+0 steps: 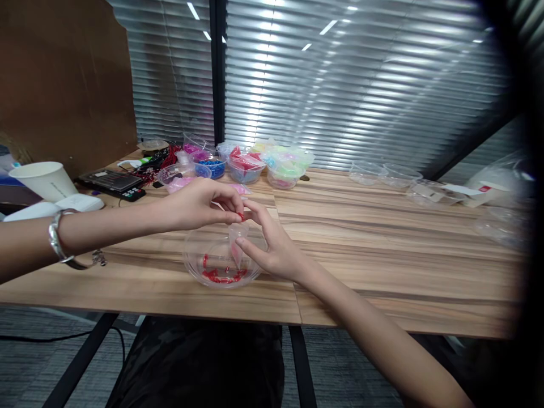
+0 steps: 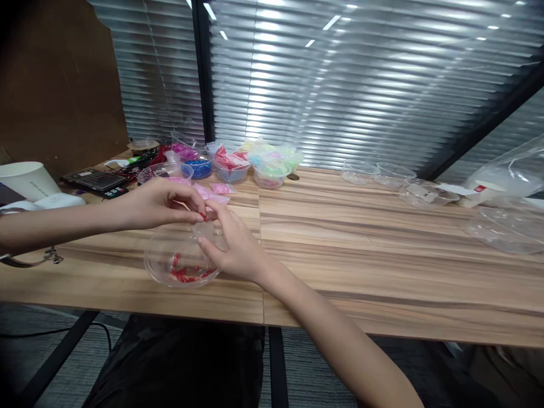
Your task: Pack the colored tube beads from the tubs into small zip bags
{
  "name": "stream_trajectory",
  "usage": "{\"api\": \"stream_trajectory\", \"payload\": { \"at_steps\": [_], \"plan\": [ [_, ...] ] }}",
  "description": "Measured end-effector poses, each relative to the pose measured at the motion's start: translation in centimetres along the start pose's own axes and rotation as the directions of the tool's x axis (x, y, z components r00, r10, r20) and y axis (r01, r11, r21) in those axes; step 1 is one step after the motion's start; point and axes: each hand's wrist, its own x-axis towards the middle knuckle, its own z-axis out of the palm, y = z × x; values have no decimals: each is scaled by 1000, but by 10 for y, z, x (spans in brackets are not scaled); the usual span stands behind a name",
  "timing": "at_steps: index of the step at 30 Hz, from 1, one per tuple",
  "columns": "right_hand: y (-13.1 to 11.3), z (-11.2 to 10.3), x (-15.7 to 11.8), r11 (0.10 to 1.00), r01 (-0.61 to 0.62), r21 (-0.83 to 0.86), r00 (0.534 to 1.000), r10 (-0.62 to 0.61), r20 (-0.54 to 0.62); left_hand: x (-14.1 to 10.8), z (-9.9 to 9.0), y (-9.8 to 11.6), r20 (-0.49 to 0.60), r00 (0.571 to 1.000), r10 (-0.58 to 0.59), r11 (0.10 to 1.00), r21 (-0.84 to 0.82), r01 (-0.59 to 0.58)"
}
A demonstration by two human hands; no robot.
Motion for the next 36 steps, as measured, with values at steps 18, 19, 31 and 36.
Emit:
{"api": "stream_trajectory", "payload": {
  "at_steps": [18,19,31,36],
  "plan": [
    [2,2,2,998,20,61,1000,-20,-10,2,6,-6,-34,999,-41,998,-47,39],
    [2,2,2,998,19,61,1000,-18,-10,2,7,-6,-42,998,-36,999,-38,34],
    [4,2,1,999,7,45,1000,-6,-20,0,10,-3,-82,997,-16,1000,-12,15],
    [3,2,1,999,2,44,1000,-1,-14,1,9,-7,-75,997,-12,1000,-12,11]
  ]
}}
